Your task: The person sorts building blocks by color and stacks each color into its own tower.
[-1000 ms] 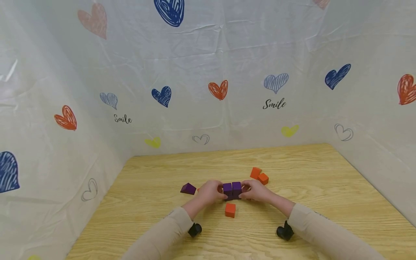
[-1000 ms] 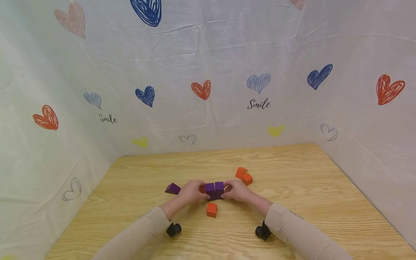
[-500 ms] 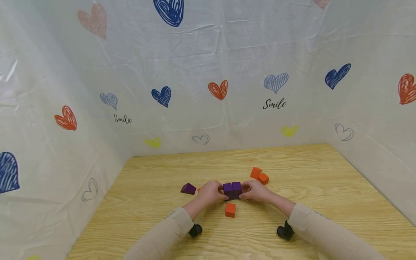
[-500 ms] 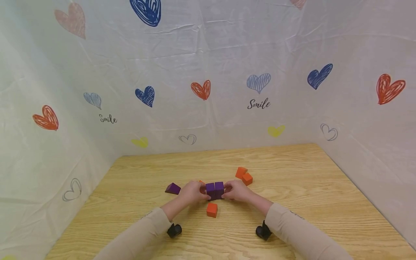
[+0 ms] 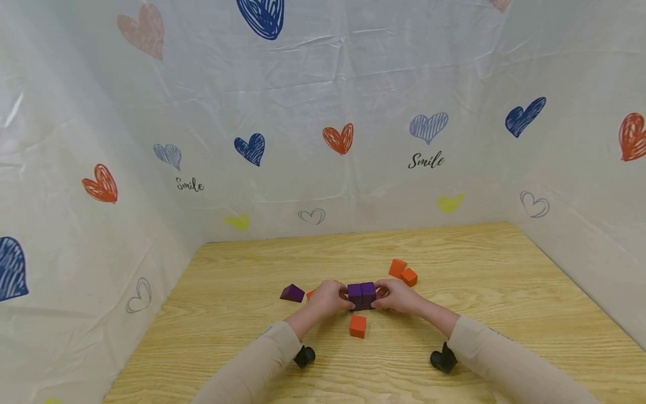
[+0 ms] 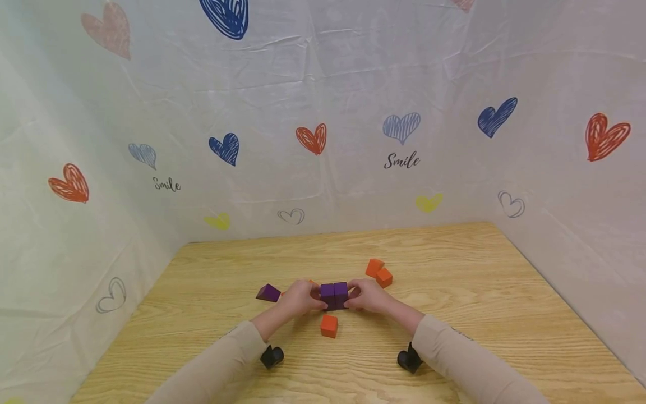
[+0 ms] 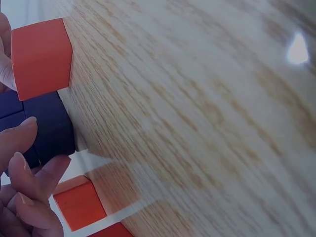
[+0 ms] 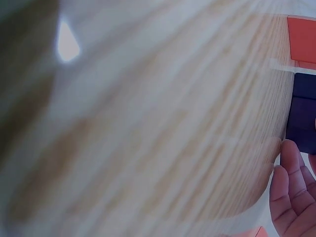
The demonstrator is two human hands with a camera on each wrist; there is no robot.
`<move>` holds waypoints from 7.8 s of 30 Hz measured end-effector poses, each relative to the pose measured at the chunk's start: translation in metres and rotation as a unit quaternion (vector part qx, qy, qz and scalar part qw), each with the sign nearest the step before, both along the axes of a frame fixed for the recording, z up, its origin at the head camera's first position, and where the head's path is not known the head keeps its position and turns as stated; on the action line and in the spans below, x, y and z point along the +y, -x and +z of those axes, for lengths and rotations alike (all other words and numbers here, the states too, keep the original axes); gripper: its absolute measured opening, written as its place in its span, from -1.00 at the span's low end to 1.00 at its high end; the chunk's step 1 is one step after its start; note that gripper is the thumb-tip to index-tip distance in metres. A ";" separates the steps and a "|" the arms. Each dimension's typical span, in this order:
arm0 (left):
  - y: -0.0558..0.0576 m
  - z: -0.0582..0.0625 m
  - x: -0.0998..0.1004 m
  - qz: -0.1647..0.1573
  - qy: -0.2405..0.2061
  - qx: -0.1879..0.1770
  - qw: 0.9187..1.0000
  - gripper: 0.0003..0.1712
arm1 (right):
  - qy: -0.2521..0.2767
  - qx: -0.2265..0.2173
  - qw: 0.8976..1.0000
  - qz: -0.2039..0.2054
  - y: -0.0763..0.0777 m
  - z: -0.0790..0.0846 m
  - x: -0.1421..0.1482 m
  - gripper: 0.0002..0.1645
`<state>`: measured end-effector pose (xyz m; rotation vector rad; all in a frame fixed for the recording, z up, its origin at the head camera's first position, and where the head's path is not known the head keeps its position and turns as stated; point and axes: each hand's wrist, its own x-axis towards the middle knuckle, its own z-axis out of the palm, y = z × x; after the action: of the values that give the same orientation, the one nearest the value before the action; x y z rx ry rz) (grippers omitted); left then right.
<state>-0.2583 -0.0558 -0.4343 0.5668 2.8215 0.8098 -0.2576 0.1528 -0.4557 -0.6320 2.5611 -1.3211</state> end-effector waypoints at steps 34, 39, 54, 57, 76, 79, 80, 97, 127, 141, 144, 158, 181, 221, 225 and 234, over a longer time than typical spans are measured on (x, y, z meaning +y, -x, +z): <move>0.004 -0.001 0.002 0.000 -0.011 -0.020 1.000 -0.65 | -0.021 -0.012 1.000 -0.019 -0.001 0.005 0.000 -0.64; 0.004 0.001 0.003 0.001 -0.007 -0.019 1.000 -0.65 | -0.021 -0.016 0.999 -0.020 -0.001 0.006 0.000 -0.64; 0.004 0.018 -0.015 -0.004 -0.026 -0.016 1.000 -0.59 | -0.006 -0.028 0.999 -0.021 -0.004 0.006 0.000 -0.50; 0.007 0.029 -0.026 0.015 -0.035 -0.019 0.999 -0.61 | -0.009 -0.026 0.999 -0.020 -0.004 0.007 0.000 -0.50; 0.033 0.024 -0.124 0.004 0.040 0.007 0.999 -0.55 | -0.008 -0.033 0.999 -0.020 -0.004 0.005 0.000 -0.57; 0.032 0.017 -0.131 0.003 0.037 -0.018 0.999 -0.50 | -0.010 -0.032 0.999 -0.022 -0.005 0.005 0.001 -0.57; 0.031 0.015 -0.133 0.006 0.032 -0.026 0.999 -0.49 | -0.012 -0.030 0.999 -0.023 -0.005 0.005 0.001 -0.57; 0.033 0.002 -0.134 0.019 0.008 -0.018 1.000 -0.63 | -0.003 -0.040 0.999 -0.024 -0.006 0.005 0.002 -0.56; 0.024 0.040 -0.091 -0.008 0.032 0.099 0.995 -0.64 | 0.054 -0.073 0.996 -0.020 -0.005 0.000 0.002 -0.53; 0.012 0.051 -0.043 -0.058 -0.015 0.105 0.993 -0.57 | 0.048 -0.071 0.996 -0.026 -0.005 0.000 0.001 -0.54; 0.012 0.050 -0.035 -0.071 -0.003 0.109 0.992 -0.57 | 0.047 -0.072 0.996 -0.025 -0.006 0.001 0.001 -0.54; 0.011 0.047 -0.004 -0.088 0.029 0.124 0.988 -0.54 | 0.051 -0.073 0.996 -0.022 -0.006 0.000 0.003 -0.55; 0.006 0.036 0.014 -0.085 0.078 0.133 0.984 -0.55 | 0.061 -0.060 0.996 -0.014 -0.008 0.002 0.003 -0.56; 0.006 0.034 0.013 -0.087 0.086 0.137 0.983 -0.54 | 0.052 -0.057 0.997 -0.012 -0.008 0.003 0.003 -0.56; 0.006 0.033 0.012 -0.086 0.085 0.138 0.983 -0.54 | 0.046 -0.057 0.997 -0.015 -0.008 0.002 0.003 -0.56; 0.006 0.032 0.011 -0.087 0.070 0.134 0.985 -0.50 | 0.043 -0.053 0.998 -0.016 -0.007 0.000 0.003 -0.55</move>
<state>-0.2640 -0.0445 -0.4019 0.9463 2.9791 0.5332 -0.2508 0.1562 -0.4559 -0.5221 2.4514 -1.4417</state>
